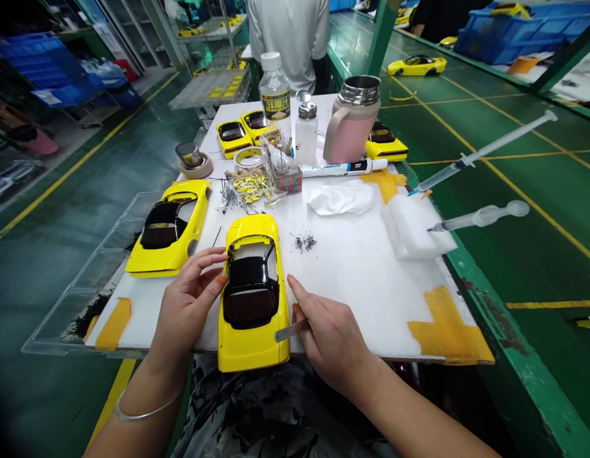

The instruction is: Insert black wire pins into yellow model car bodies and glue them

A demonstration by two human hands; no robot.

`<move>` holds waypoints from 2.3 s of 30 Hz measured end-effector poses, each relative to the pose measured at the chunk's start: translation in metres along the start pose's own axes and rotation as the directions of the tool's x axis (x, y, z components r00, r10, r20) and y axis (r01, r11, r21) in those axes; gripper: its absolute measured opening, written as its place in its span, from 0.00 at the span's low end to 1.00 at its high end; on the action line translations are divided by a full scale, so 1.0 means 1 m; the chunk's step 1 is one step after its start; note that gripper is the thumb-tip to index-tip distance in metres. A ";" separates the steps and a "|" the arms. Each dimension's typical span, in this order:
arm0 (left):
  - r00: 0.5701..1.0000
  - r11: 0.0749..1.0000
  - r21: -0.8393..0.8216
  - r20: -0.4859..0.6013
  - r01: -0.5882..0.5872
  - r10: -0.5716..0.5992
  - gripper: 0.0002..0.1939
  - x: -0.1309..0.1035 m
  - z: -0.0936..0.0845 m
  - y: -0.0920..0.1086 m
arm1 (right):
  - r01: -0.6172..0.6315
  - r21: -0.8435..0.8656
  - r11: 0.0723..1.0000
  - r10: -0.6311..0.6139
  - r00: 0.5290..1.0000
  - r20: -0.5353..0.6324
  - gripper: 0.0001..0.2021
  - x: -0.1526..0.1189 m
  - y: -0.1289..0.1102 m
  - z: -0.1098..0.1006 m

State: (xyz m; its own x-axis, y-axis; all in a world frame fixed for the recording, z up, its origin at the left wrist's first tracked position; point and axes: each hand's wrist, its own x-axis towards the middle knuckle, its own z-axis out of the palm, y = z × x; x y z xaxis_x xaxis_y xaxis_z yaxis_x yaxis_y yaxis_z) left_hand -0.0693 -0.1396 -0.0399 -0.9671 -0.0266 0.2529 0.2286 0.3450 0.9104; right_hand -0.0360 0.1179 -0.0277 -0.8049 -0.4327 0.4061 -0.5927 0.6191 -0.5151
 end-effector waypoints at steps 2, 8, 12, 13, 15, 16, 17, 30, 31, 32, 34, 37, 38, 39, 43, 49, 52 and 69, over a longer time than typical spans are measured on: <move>1.000 1.000 0.004 -0.003 0.008 -0.008 0.12 0.000 0.000 0.001 | -0.006 -0.014 1.000 0.006 1.000 0.010 0.30 0.000 0.000 0.000; 1.000 1.000 0.001 -0.004 0.022 -0.022 0.13 0.000 0.001 0.002 | 0.000 -0.027 1.000 0.000 1.000 0.006 0.30 0.000 -0.001 0.001; 1.000 1.000 0.002 -0.006 0.016 -0.016 0.12 0.000 0.000 0.001 | 0.008 -0.040 0.999 -0.008 1.000 -0.005 0.27 0.001 -0.002 0.001; 1.000 1.000 0.005 -0.006 0.016 -0.016 0.12 0.000 0.000 0.001 | 0.010 -0.043 0.999 -0.010 1.000 -0.006 0.26 0.001 -0.002 0.001; 1.000 1.000 0.009 -0.003 0.015 -0.015 0.12 0.000 0.000 0.001 | 0.011 -0.042 0.999 -0.011 1.000 -0.006 0.25 0.001 -0.002 0.001; 1.000 1.000 0.009 -0.002 0.014 -0.014 0.12 0.000 0.000 0.001 | 0.010 -0.043 0.999 -0.011 1.000 -0.008 0.25 0.001 -0.003 0.001; 1.000 1.000 0.007 0.000 0.013 -0.013 0.12 0.000 0.000 0.001 | 0.010 -0.045 0.999 -0.010 1.000 -0.008 0.25 0.001 -0.003 0.001; 1.000 1.000 0.015 -0.001 0.007 -0.007 0.13 0.001 0.000 0.001 | -0.026 -0.052 0.998 0.025 1.000 -0.007 0.27 0.000 0.000 0.003; 1.000 1.000 0.015 0.000 0.007 -0.007 0.13 0.001 -0.001 0.001 | -0.023 -0.055 0.998 0.023 1.000 -0.015 0.27 0.000 0.000 0.003; 1.000 1.000 0.015 0.002 0.005 -0.005 0.13 0.001 -0.001 0.001 | -0.020 -0.059 0.998 0.019 1.000 -0.020 0.27 0.001 0.000 0.003; 1.000 1.000 0.015 0.003 0.000 0.000 0.13 0.001 -0.001 0.001 | -0.016 -0.064 0.998 0.014 1.000 -0.022 0.27 0.001 0.000 0.003; 1.000 1.000 0.012 0.001 0.000 0.000 0.12 0.000 -0.001 0.001 | -0.024 -0.060 0.998 0.023 1.000 -0.008 0.26 0.001 0.000 0.002; 1.000 1.000 0.013 0.002 0.001 -0.001 0.13 0.000 -0.001 0.001 | -0.030 -0.056 0.998 0.030 1.000 -0.001 0.26 0.001 0.000 0.002; 1.000 1.000 0.015 0.004 0.003 -0.003 0.13 0.000 -0.001 0.002 | -0.035 -0.052 0.998 0.035 0.999 0.008 0.26 0.001 0.000 0.002; 1.000 1.000 0.016 0.007 0.003 -0.003 0.13 0.000 -0.001 0.002 | -0.041 -0.048 0.998 0.043 0.998 0.034 0.25 0.000 0.000 0.003; 1.000 1.000 0.005 0.007 -0.008 0.008 0.12 0.000 0.000 0.000 | -0.032 -0.018 0.999 0.032 0.999 -0.010 0.27 0.000 0.001 0.002; 1.000 1.000 0.006 0.004 -0.009 0.009 0.12 0.000 0.000 -0.001 | -0.041 -0.012 0.999 0.041 0.999 -0.001 0.27 -0.001 0.000 0.002; 1.000 1.000 -0.015 0.004 -0.002 0.002 0.12 0.002 -0.001 -0.003 | -0.197 0.136 0.971 0.214 0.970 -0.119 0.15 0.018 -0.005 -0.007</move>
State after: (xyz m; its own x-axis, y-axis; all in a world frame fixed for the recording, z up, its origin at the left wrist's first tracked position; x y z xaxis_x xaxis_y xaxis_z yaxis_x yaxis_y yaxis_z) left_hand -0.0717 -0.1415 -0.0419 -0.9672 -0.0225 0.2531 0.2317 0.3307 0.9149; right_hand -0.0474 0.1119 -0.0123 -0.9038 -0.2093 0.3734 -0.4204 0.5978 -0.6826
